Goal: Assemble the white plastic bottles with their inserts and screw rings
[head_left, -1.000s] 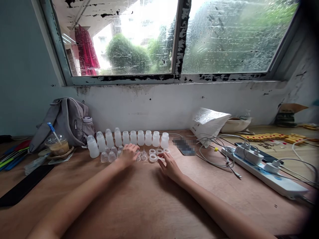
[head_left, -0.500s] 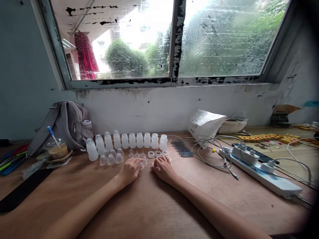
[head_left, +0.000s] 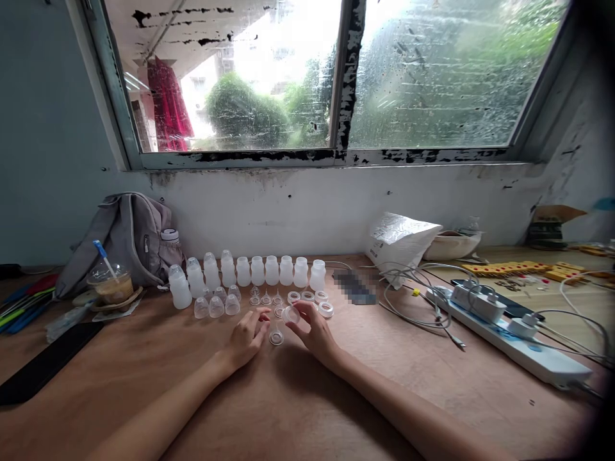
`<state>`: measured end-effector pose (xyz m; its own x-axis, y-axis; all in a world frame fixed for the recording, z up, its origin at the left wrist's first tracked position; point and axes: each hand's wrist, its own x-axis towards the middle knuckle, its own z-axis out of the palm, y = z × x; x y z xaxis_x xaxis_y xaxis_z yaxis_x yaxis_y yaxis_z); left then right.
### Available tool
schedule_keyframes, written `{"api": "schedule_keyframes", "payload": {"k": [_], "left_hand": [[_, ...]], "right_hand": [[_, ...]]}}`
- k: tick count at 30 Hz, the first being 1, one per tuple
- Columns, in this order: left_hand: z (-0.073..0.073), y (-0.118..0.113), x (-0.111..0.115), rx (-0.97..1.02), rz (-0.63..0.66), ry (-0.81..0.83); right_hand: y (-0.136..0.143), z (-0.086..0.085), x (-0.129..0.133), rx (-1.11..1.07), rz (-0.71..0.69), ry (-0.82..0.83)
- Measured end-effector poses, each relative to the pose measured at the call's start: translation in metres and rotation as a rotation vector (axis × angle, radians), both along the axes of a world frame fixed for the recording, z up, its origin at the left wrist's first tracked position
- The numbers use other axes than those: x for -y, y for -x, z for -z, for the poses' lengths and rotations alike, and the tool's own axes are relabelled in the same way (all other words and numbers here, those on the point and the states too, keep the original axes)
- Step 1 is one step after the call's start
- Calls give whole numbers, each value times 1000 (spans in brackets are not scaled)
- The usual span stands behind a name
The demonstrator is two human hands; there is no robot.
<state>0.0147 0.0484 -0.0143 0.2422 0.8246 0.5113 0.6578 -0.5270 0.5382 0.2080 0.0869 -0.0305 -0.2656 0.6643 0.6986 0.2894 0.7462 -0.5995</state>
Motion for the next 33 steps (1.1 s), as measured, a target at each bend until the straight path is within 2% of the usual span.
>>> {"api": "schedule_keyframes", "payload": {"k": [4,8,11,15,19,26,30,33], "left_hand": [[1,1,-1,5,-79,-46],[0,0,0,3,-106,-77],[-3,-1,2,-34,-66,-77],[-3,-2,0,-105,11,-50],[2,-5,-5,-101,54,-8],[3,-12,1,69,42,122],[1,-14,3,292,68,261],[6,-16,0,456,134,368]], "right_hand": [[10,1,8,21,-118,75],[15,7,9,133,-215,149],[15,8,9,225,-225,189],[13,1,14,323,-204,116],[13,-3,16,346,-217,85],[13,-6,18,324,-243,68],[10,-11,21,304,-254,48],[9,-8,20,281,-199,33]]}}
